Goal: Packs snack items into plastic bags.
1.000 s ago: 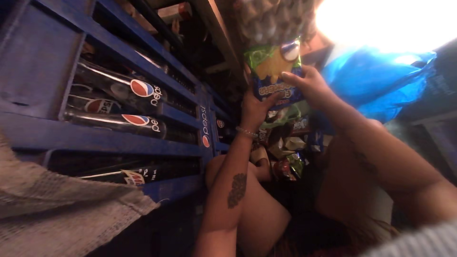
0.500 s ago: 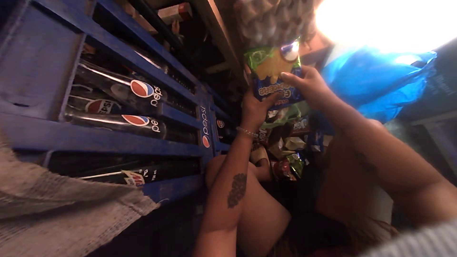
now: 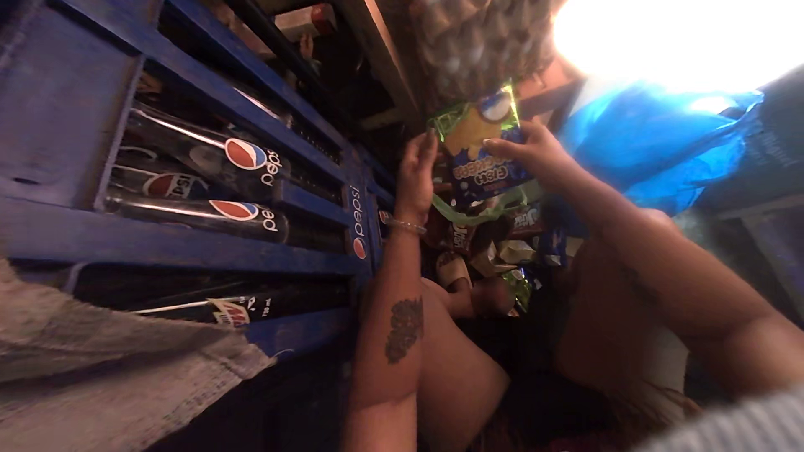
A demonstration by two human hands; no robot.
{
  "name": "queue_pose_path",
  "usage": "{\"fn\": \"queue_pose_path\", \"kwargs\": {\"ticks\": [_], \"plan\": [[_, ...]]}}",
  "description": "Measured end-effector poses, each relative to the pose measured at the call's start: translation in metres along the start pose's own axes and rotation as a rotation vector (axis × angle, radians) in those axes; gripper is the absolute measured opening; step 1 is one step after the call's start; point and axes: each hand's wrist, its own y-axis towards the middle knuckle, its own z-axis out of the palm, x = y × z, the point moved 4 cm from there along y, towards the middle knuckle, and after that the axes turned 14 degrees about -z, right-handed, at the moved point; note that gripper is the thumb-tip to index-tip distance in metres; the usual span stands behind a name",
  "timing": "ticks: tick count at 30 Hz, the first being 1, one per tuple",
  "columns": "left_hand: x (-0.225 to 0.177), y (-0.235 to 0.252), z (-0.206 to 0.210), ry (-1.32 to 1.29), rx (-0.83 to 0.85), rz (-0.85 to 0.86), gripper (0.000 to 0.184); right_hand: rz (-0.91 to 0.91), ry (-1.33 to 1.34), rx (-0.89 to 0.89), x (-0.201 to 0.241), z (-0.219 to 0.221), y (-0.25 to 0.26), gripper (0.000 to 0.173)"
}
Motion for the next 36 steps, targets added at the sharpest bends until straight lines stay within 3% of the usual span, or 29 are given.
{"fn": "queue_pose_path", "kwargs": {"ticks": [7,11,14,16,19,23,27,36], "plan": [[0.025,0.050,-0.017,0.725,-0.154,0.036,0.063,0.262,-0.263,0.111,-0.042,0.004,0.003,0.042],[0.045,0.071,-0.006,0.909,-0.138,-0.071,0.081,0.488,-0.318,0.173,-0.073,0.011,-0.001,0.044],[0.054,0.081,0.001,1.021,-0.038,-0.163,0.060,0.622,-0.201,0.092,-0.100,0.017,-0.007,0.047],[0.056,0.084,0.002,1.056,0.030,-0.199,0.040,0.668,-0.061,-0.043,-0.123,0.029,-0.009,0.047],[0.054,0.083,0.004,1.034,0.117,-0.221,0.035,0.660,0.103,-0.197,-0.132,0.046,-0.013,0.049],[0.047,0.080,0.009,1.028,0.192,-0.201,0.034,0.775,0.040,-0.316,-0.165,0.068,0.005,0.057],[0.046,0.085,0.008,1.059,0.196,-0.237,0.032,0.661,-0.101,-0.398,-0.228,0.094,0.029,0.069],[0.039,0.085,-0.006,1.171,0.284,-0.297,0.026,0.758,-0.079,-0.512,-0.260,0.098,0.044,0.060]]}}
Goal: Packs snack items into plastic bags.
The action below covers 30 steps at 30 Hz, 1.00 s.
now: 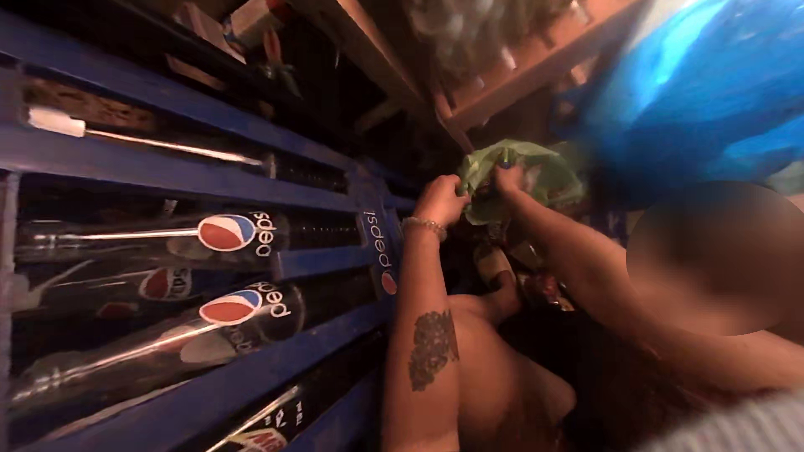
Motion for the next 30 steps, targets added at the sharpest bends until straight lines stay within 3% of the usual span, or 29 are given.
{"fn": "queue_pose_path", "kwargs": {"ticks": [3,9,13,16,21,26,30], "plan": [[-0.008,-0.006,-0.001,0.046,-0.001,0.042,0.023,0.030,-0.074,-0.051,0.004,0.001,-0.006,0.056],[0.006,-0.011,-0.015,0.052,-0.138,-0.128,0.028,0.008,0.129,-0.009,-0.007,-0.013,0.005,0.059],[-0.008,-0.018,-0.005,0.079,-0.011,0.056,0.027,0.028,0.276,-0.158,-0.017,-0.030,0.006,0.067],[-0.022,-0.025,-0.002,-0.019,0.003,0.195,0.024,-0.067,0.165,-0.144,-0.009,-0.016,-0.008,0.075],[-0.013,-0.018,-0.012,-0.084,-0.187,0.109,0.027,-0.185,-0.158,0.052,0.000,0.026,-0.031,0.081],[-0.003,-0.014,-0.009,-0.018,-0.107,0.045,0.030,-0.207,-0.404,0.193,-0.003,0.051,-0.030,0.064],[0.001,-0.014,-0.012,0.020,-0.077,0.033,0.029,-0.146,-0.457,0.270,-0.015,0.063,-0.020,0.062]]}}
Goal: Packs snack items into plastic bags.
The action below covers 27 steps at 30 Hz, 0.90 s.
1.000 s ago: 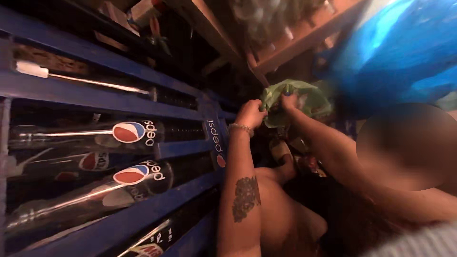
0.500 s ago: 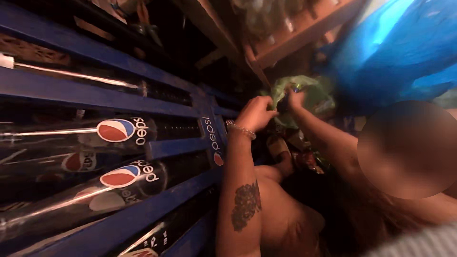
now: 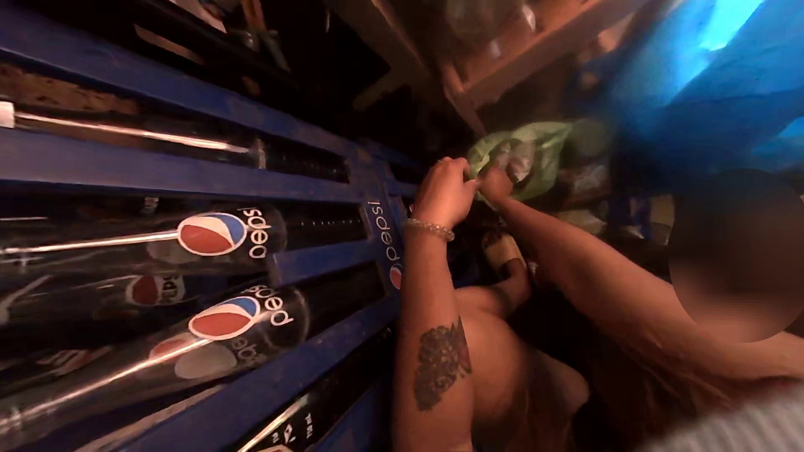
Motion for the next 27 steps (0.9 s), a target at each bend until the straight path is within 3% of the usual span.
{"fn": "queue_pose_path", "kwargs": {"ticks": [5,7,8,9,12,14,17,22,27], "plan": [[0.011,-0.002,-0.003,-0.042,0.039,0.053,0.025,-0.046,0.062,0.177,-0.017,-0.005,0.014,0.050],[0.015,0.000,-0.001,-0.049,0.029,0.021,0.027,-0.065,0.075,0.334,-0.007,-0.018,0.003,0.044],[0.015,0.000,-0.002,-0.051,0.013,0.001,0.028,0.017,0.106,0.443,0.009,-0.033,-0.009,0.043],[0.014,0.000,-0.002,-0.052,-0.001,-0.021,0.028,0.055,0.135,0.446,0.017,-0.040,-0.016,0.043],[0.011,-0.001,-0.003,-0.050,-0.033,-0.066,0.031,-0.078,0.109,0.123,0.002,-0.019,-0.006,0.054],[0.012,-0.002,-0.003,-0.055,-0.041,-0.062,0.031,-0.111,0.021,0.069,-0.003,-0.011,0.001,0.057],[0.011,-0.003,-0.002,-0.078,-0.036,-0.021,0.029,-0.209,-0.129,0.077,0.004,-0.009,-0.003,0.059],[0.006,-0.002,-0.003,-0.095,-0.054,0.007,0.028,-0.484,-0.398,0.201,0.009,-0.008,-0.007,0.045],[0.010,0.007,-0.001,-0.090,-0.056,-0.042,0.030,-0.430,-0.637,0.323,-0.003,-0.013,0.013,0.039]]}}
